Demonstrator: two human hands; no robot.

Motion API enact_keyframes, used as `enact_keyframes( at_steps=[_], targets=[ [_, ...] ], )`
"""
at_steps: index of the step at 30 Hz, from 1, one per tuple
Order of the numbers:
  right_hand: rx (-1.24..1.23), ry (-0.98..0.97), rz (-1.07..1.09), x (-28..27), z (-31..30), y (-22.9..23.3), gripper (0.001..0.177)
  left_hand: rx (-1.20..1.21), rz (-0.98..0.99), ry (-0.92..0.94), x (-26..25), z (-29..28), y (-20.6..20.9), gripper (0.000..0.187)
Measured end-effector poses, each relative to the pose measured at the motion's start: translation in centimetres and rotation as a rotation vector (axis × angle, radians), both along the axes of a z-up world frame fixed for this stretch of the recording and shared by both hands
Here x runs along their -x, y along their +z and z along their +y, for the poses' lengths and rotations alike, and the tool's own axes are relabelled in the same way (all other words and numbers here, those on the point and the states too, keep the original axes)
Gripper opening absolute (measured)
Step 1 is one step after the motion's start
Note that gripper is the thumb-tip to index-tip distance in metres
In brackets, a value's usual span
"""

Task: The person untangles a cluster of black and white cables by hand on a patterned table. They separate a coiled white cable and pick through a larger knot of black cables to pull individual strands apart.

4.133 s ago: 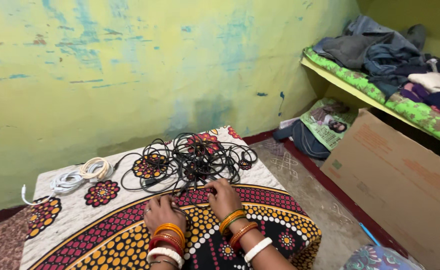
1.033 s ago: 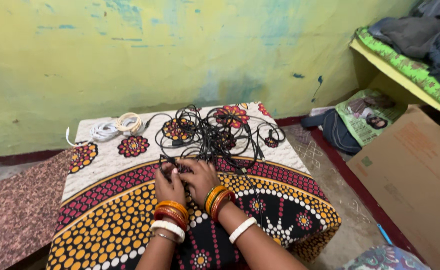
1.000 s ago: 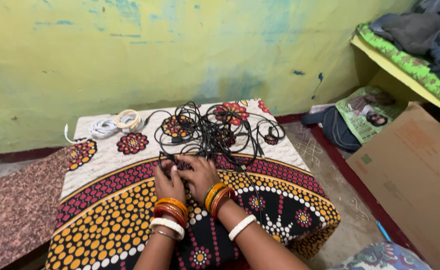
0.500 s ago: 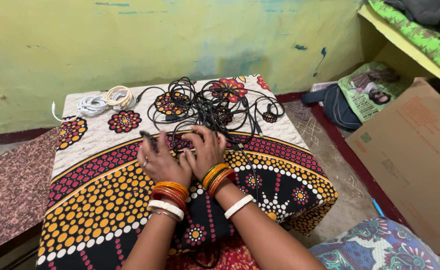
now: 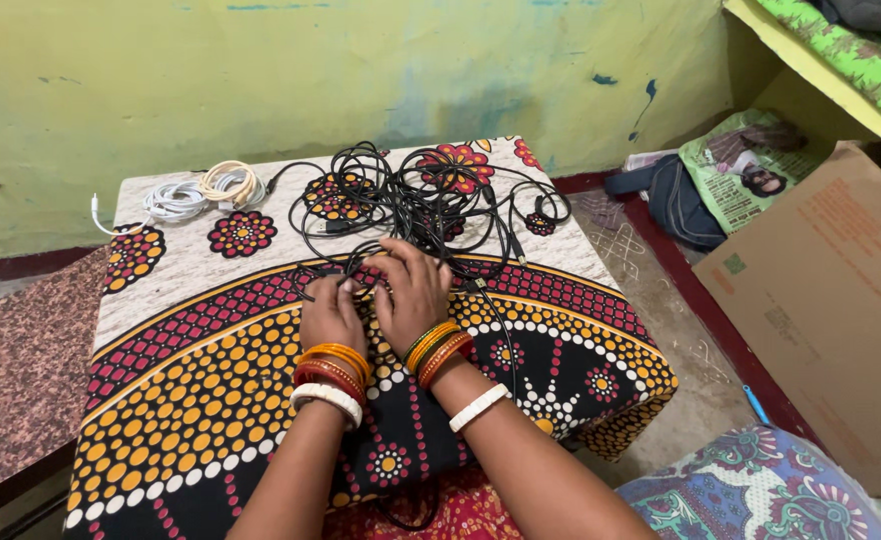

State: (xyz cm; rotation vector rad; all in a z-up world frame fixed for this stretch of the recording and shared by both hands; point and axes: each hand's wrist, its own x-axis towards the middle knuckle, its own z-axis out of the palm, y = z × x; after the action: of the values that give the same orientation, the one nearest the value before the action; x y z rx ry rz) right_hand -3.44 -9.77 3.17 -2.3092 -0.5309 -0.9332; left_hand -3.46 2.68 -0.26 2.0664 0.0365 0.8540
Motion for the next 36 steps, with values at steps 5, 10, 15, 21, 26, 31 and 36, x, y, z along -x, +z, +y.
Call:
enact_keyframes(
  at_steps=[5, 10, 15, 21, 26, 31, 36],
  targets=[
    [-0.031, -0.114, -0.014, 0.0, -0.2, 0.3, 0.049, 0.220, 0.142, 0.027, 0.0, 0.2, 0.4, 0.026],
    [-0.095, -0.273, 0.021, -0.6, -0.5, -0.3, 0.056, 0.400, 0.090, 0.018, -0.2, 0.5, 0.0, 0.031],
    [-0.100, -0.324, 0.078, -1.0, -0.7, -0.8, 0.067, 0.455, 0.006, -0.024, -0.6, 0.9, -1.1, 0.031],
    [-0.152, -0.335, 0.271, -1.6, -1.1, -1.7, 0.070, 0.734, -0.052, -0.152, -2.8, 2.2, -1.9, 0.028],
    [-0.131, -0.323, 0.390, -2.0, -1.3, -2.3, 0.059, 0.821, -0.161, -0.197, -3.9, 3.3, 0.3, 0.028],
    [-0.206, -0.324, 0.312, -2.7, -1.6, -2.7, 0.044, 0.956, -0.202, -0.131, -5.9, 5.7, 1.8, 0.026],
    [-0.211, -0.302, 0.351, -2.5, -1.6, -2.3, 0.049, 0.870, -0.065, 0.000, -6.1, 7.2, -0.8, 0.025]
  ],
)
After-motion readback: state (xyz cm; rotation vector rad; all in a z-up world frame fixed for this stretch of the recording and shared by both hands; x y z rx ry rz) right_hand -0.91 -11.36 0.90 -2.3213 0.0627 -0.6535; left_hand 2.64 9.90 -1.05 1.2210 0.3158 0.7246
